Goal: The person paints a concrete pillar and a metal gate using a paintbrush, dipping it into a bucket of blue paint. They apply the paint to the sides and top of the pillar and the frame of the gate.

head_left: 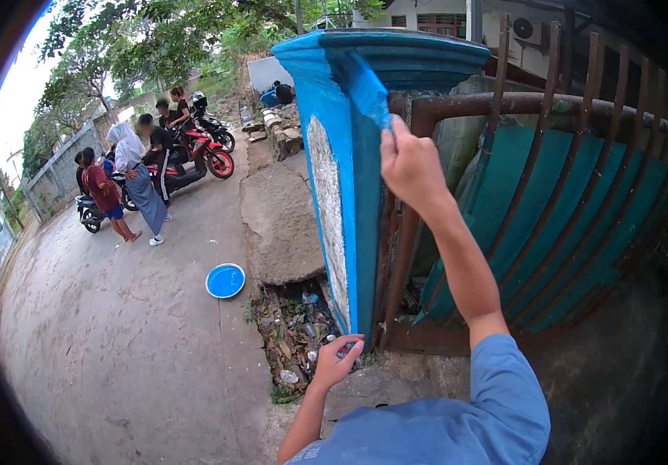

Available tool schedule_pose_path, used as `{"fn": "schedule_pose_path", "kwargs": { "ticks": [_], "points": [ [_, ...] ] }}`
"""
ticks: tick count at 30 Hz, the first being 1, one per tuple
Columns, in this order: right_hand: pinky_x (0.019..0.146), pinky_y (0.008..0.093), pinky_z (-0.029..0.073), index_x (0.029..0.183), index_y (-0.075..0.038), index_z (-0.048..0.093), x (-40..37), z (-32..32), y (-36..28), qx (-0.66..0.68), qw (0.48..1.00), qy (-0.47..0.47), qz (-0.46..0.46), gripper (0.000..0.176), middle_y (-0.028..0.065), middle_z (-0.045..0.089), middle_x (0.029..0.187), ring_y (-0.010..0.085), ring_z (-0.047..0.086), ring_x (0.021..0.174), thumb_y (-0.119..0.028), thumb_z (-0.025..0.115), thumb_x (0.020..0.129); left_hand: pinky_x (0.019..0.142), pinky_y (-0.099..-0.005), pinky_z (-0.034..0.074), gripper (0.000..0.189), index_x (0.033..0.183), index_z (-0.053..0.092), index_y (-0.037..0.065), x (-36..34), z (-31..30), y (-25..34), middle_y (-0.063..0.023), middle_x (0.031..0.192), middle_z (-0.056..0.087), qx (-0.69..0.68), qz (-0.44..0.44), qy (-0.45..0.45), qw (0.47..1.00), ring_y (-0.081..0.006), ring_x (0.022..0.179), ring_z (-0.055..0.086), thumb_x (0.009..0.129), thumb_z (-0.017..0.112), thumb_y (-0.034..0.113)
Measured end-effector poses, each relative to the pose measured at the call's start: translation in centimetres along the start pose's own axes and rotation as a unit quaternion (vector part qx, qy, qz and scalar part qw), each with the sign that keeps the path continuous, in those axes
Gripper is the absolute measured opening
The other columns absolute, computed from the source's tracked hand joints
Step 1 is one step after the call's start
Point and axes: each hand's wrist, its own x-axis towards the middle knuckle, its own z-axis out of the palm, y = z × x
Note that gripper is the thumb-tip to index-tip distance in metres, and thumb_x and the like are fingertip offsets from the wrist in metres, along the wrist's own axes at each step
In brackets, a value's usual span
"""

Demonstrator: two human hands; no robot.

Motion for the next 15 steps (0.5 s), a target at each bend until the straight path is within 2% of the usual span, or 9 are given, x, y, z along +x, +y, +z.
{"fn": "schedule_pose_path", "kwargs": {
  "ticks": [2,4,8,11,13,15],
  "points": [
    [0.059,0.0515,0.052,0.111,0.007,0.054,0.1,-0.6,1.4,-0.018,1.000,0.000,0.007,0.033,0.0272,0.060,0.063,0.0445,0.062,0.062,-0.019,0.049,0.092,0.065,-0.0247,0.049,0.024,0.102,0.069,0.003,0.0,-0.2,0.1,-0.0069,0.094,0.071,0.004,0.007,0.006,1.000,-0.0091,0.069,0.059,0.088,0.064,0.022],
    [0.063,0.0524,0.052,0.116,0.008,0.052,-0.2,-1.2,2.3,-0.118,0.991,0.011,0.054,0.036,0.0287,0.061,0.066,0.0454,0.063,0.066,-0.020,0.047,0.093,0.065,-0.0247,0.049,0.025,0.103,0.069,0.003,-0.1,-0.6,0.8,-0.0070,0.094,0.070,0.002,-0.006,0.001,1.000,-0.0091,0.069,0.059,0.088,0.064,0.023],
    [0.065,0.0519,0.053,0.123,0.011,0.048,-0.6,-3.5,2.5,-0.166,0.980,-0.007,0.106,0.043,0.0305,0.062,0.071,0.0460,0.063,0.070,-0.019,0.046,0.093,0.068,-0.0252,0.050,0.026,0.103,0.068,0.003,-0.5,-1.1,1.0,-0.0071,0.095,0.070,0.004,-0.026,-0.011,1.000,-0.0096,0.071,0.061,0.088,0.064,0.023],
    [0.065,0.0512,0.053,0.122,0.015,0.047,-0.6,-5.3,1.6,-0.190,0.973,0.034,0.127,0.044,0.0296,0.063,0.072,0.0453,0.064,0.069,-0.018,0.046,0.092,0.068,-0.0256,0.050,0.026,0.104,0.068,0.003,-0.5,-1.0,0.1,-0.0070,0.095,0.070,0.001,-0.005,-0.010,1.000,-0.0100,0.072,0.062,0.088,0.064,0.024],
    [0.067,0.0507,0.054,0.124,0.017,0.044,-0.1,-5.3,1.6,-0.209,0.966,0.010,0.152,0.047,0.0298,0.064,0.076,0.0448,0.065,0.074,-0.016,0.047,0.091,0.068,-0.0258,0.050,0.027,0.104,0.068,0.003,-0.5,-0.9,-0.2,-0.0071,0.095,0.070,-0.003,-0.018,-0.020,1.000,-0.0102,0.073,0.062,0.088,0.064,0.024],
    [0.071,0.0509,0.053,0.119,0.017,0.047,0.8,-4.1,1.4,-0.217,0.966,-0.011,0.141,0.043,0.0318,0.063,0.082,0.0459,0.064,0.079,-0.012,0.047,0.088,0.068,-0.0259,0.050,0.027,0.104,0.068,0.003,-0.6,-0.8,-0.2,-0.0073,0.095,0.070,-0.007,-0.031,-0.032,0.999,-0.0104,0.074,0.063,0.088,0.064,0.025]
  ]
}}
